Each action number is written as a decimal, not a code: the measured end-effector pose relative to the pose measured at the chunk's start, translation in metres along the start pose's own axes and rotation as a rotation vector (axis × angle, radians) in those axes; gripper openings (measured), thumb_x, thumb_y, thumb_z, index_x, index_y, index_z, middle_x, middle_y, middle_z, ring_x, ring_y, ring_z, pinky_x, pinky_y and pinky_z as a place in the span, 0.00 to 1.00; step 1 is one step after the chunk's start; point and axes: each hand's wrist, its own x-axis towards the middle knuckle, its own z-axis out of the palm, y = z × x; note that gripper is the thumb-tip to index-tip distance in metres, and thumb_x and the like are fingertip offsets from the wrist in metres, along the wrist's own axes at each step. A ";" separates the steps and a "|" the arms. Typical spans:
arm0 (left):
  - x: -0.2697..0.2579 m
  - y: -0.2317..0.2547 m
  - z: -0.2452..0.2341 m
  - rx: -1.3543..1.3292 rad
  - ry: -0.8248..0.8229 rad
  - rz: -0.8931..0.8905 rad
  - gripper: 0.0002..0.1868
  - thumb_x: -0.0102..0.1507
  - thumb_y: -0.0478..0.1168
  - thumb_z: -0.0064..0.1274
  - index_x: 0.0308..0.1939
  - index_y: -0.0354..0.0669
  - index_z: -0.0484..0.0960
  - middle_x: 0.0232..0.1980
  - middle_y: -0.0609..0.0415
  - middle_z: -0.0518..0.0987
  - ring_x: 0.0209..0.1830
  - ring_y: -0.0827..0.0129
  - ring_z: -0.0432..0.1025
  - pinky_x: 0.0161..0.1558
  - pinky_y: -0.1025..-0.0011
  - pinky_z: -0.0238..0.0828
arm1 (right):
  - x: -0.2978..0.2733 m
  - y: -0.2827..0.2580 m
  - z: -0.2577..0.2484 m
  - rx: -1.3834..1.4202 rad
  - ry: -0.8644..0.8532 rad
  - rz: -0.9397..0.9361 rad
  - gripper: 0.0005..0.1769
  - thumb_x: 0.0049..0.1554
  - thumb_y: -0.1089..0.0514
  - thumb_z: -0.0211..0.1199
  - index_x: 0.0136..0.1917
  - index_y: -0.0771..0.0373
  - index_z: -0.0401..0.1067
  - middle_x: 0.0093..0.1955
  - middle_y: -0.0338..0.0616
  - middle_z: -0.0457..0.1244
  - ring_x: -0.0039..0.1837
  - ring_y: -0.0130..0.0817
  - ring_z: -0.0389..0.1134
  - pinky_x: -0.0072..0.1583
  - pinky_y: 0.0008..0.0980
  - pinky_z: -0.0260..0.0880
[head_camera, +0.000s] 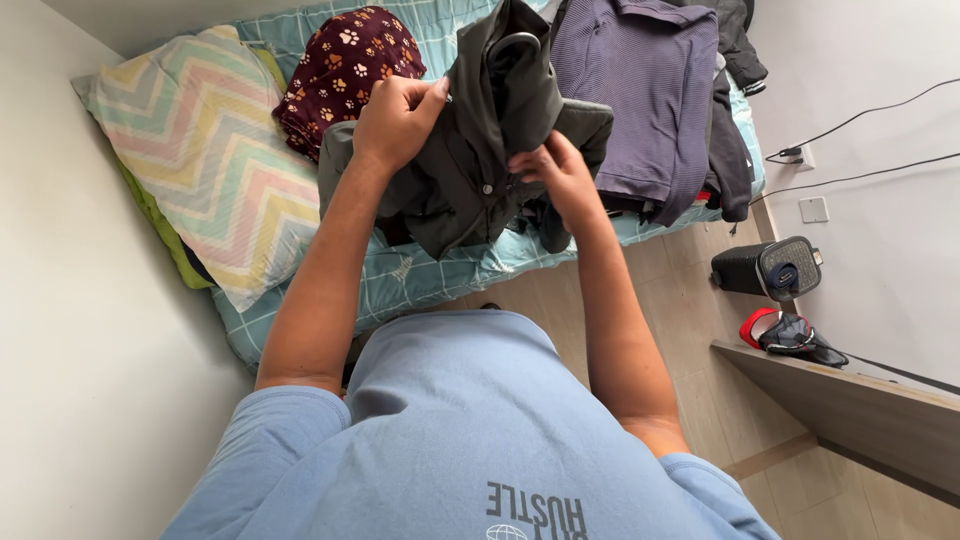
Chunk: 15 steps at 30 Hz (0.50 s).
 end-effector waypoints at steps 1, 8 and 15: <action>0.000 0.002 0.001 0.001 -0.003 0.001 0.26 0.70 0.55 0.49 0.28 0.37 0.77 0.17 0.58 0.68 0.19 0.79 0.63 0.25 0.68 0.57 | 0.001 0.003 0.001 0.002 0.002 0.000 0.16 0.67 0.50 0.55 0.62 0.63 0.69 0.50 0.38 0.69 0.53 0.28 0.71 0.57 0.29 0.72; 0.004 0.013 -0.002 0.100 -0.043 -0.098 0.37 0.67 0.65 0.54 0.18 0.38 0.71 0.15 0.62 0.62 0.17 0.80 0.56 0.22 0.69 0.50 | 0.001 0.004 -0.023 -0.210 -0.094 -0.133 0.14 0.62 0.62 0.62 0.61 0.67 0.70 0.56 0.40 0.66 0.57 0.27 0.68 0.60 0.29 0.70; 0.003 0.004 -0.002 0.074 -0.089 -0.009 0.31 0.67 0.64 0.55 0.24 0.40 0.83 0.17 0.62 0.71 0.18 0.81 0.64 0.23 0.72 0.59 | -0.005 -0.061 -0.036 -0.526 0.298 -0.402 0.12 0.60 0.67 0.61 0.58 0.62 0.74 0.55 0.39 0.64 0.55 0.29 0.69 0.55 0.30 0.73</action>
